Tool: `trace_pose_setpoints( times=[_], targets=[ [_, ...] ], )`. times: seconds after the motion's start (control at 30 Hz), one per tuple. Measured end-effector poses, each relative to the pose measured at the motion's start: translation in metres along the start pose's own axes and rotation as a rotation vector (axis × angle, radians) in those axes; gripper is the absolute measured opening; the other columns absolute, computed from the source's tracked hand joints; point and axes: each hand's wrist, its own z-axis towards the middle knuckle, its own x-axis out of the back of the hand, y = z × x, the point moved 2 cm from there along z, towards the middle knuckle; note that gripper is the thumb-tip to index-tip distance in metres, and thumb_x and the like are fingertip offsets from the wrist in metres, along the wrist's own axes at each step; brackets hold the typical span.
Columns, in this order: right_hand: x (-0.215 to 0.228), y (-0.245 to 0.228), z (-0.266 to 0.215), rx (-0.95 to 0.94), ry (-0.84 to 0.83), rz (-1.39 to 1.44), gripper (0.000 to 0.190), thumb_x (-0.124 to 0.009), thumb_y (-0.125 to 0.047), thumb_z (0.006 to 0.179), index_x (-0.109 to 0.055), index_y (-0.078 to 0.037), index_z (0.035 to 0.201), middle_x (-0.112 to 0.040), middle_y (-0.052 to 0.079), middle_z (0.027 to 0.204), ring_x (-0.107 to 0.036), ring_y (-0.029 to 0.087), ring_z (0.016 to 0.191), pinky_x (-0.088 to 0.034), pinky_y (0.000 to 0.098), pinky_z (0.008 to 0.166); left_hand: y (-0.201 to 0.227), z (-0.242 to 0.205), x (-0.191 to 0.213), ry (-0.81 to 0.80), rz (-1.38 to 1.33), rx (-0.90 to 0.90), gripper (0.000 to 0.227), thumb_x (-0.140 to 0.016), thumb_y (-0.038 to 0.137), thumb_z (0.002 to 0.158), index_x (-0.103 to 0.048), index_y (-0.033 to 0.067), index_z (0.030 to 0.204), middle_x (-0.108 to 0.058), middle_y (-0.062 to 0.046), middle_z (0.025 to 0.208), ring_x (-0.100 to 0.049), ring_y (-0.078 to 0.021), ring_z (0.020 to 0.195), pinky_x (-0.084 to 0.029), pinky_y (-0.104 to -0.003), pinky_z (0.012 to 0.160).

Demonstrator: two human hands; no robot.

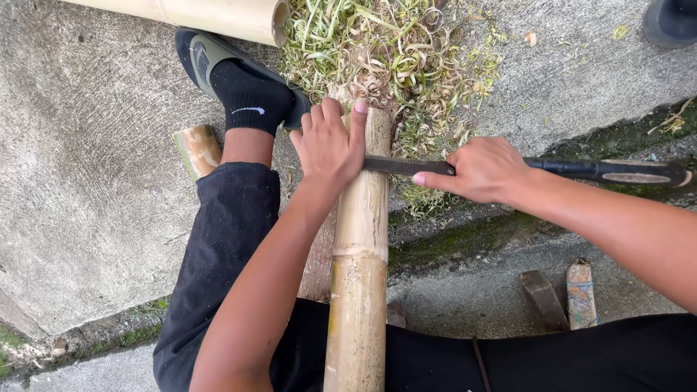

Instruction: Using a knife to shave the outer layer of a bamboo stalk.

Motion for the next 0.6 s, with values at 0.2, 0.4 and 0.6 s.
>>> trace_pose_setpoints(
  times=[0.2, 0.4, 0.6],
  targets=[
    [0.018, 0.005, 0.015, -0.01, 0.061, -0.06, 0.091, -0.04, -0.094, 0.079, -0.063, -0.01, 0.053, -0.042, 0.001, 0.044, -0.051, 0.021, 0.043, -0.045, 0.0411, 0.05, -0.002, 0.022, -0.01, 0.021, 0.064, -0.007, 0.07, -0.019, 0.065, 0.103, -0.057, 0.0077, 0.114, -0.061, -0.019, 0.119, -0.054, -0.0362, 0.115, -0.033, -0.059, 0.098],
    [0.012, -0.009, -0.019, 0.041, -0.005, -0.086, 0.089, -0.036, -0.094, 0.076, -0.062, -0.013, 0.049, -0.048, 0.003, 0.042, -0.057, 0.023, 0.043, -0.049, 0.0419, 0.052, -0.007, -0.015, -0.002, -0.001, 0.043, -0.052, 0.07, -0.019, 0.064, 0.103, -0.057, 0.007, 0.117, -0.061, -0.019, 0.118, -0.054, -0.0362, 0.116, -0.034, -0.058, 0.099],
    [-0.003, 0.006, 0.019, 0.002, 0.009, -0.03, 0.091, -0.038, -0.096, 0.077, -0.063, -0.012, 0.052, -0.049, 0.004, 0.049, -0.058, 0.023, 0.047, -0.05, 0.0452, 0.053, -0.004, 0.016, -0.002, -0.012, 0.055, 0.005, 0.07, -0.02, 0.066, 0.102, -0.058, 0.0081, 0.115, -0.061, -0.017, 0.12, -0.054, -0.0347, 0.117, -0.032, -0.058, 0.101]
  ],
)
